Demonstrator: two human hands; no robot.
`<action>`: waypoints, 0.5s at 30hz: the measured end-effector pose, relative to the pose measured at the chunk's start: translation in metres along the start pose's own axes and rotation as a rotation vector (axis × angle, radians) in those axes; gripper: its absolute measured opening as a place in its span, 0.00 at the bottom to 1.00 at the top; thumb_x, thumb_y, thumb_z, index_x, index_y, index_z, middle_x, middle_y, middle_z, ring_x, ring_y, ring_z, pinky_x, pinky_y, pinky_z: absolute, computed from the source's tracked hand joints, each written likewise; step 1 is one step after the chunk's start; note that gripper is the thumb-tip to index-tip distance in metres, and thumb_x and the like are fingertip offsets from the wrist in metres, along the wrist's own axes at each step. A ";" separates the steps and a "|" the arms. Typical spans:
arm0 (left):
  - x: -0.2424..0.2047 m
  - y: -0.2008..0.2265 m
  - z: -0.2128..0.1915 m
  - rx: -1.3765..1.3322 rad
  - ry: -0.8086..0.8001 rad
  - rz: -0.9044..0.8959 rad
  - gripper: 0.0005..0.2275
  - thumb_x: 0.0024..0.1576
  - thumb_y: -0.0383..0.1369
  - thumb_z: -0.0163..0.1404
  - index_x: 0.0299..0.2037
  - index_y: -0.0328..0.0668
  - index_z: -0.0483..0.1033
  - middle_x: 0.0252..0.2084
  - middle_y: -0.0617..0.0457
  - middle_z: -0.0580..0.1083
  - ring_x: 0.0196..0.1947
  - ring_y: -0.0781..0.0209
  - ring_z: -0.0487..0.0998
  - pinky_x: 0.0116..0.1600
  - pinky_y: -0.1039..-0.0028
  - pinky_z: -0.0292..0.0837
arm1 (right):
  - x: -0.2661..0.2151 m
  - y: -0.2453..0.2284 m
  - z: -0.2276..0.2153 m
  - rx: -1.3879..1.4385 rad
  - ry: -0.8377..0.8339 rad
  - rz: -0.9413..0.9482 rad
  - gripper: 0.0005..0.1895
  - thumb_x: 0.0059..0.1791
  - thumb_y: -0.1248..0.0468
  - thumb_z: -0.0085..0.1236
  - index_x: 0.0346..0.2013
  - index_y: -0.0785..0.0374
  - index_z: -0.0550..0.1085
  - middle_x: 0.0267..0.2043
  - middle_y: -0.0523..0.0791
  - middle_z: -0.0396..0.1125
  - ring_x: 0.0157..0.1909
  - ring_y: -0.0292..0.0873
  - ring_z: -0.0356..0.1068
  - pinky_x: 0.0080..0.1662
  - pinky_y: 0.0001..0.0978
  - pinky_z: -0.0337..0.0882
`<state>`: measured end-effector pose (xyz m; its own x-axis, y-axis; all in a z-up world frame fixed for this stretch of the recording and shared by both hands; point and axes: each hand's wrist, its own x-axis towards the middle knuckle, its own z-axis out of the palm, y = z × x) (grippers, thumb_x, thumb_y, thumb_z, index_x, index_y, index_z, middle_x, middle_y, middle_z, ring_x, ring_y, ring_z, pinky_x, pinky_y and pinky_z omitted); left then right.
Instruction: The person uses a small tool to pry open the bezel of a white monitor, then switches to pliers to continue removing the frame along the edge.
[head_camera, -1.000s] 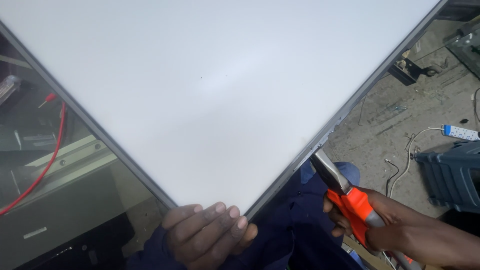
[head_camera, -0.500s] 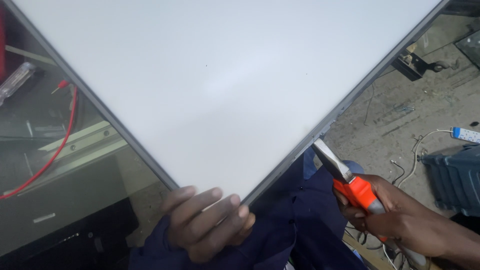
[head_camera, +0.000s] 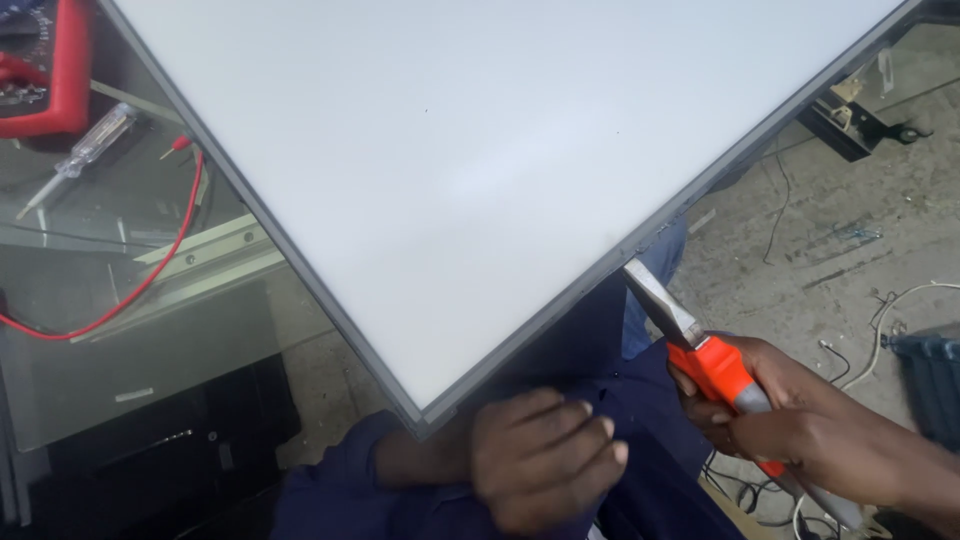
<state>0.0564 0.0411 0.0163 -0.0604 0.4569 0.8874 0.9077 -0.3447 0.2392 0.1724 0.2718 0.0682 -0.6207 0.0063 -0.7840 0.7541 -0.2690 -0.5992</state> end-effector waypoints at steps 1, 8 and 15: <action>0.008 0.004 -0.012 0.218 0.008 0.104 0.02 0.61 0.25 0.50 0.38 0.41 0.75 0.33 0.52 0.77 0.31 0.63 0.80 0.35 0.79 0.74 | 0.000 0.000 -0.001 0.010 -0.061 -0.037 0.11 0.36 0.81 0.48 0.27 0.70 0.59 0.23 0.51 0.48 0.21 0.44 0.38 0.25 0.43 0.42; 0.085 0.007 -0.016 0.994 -0.259 -0.308 0.05 0.63 0.26 0.51 0.46 0.42 0.79 0.43 0.53 0.75 0.41 0.59 0.76 0.41 0.71 0.68 | -0.026 -0.014 -0.001 -0.048 -0.064 -0.159 0.12 0.34 0.85 0.45 0.29 0.75 0.66 0.24 0.52 0.49 0.24 0.50 0.47 0.28 0.46 0.48; 0.066 -0.002 0.013 1.240 -0.295 -0.289 0.10 0.64 0.28 0.43 0.51 0.45 0.76 0.45 0.56 0.70 0.42 0.62 0.73 0.42 0.71 0.67 | 0.005 0.010 -0.022 -0.088 -0.127 -0.269 0.16 0.31 0.83 0.44 0.32 0.72 0.67 0.25 0.50 0.55 0.25 0.45 0.53 0.27 0.37 0.53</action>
<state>0.0561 0.0827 0.0687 -0.3677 0.6030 0.7079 0.6631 0.7037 -0.2551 0.1812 0.2906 0.0545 -0.8181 -0.0556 -0.5724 0.5715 -0.1897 -0.7984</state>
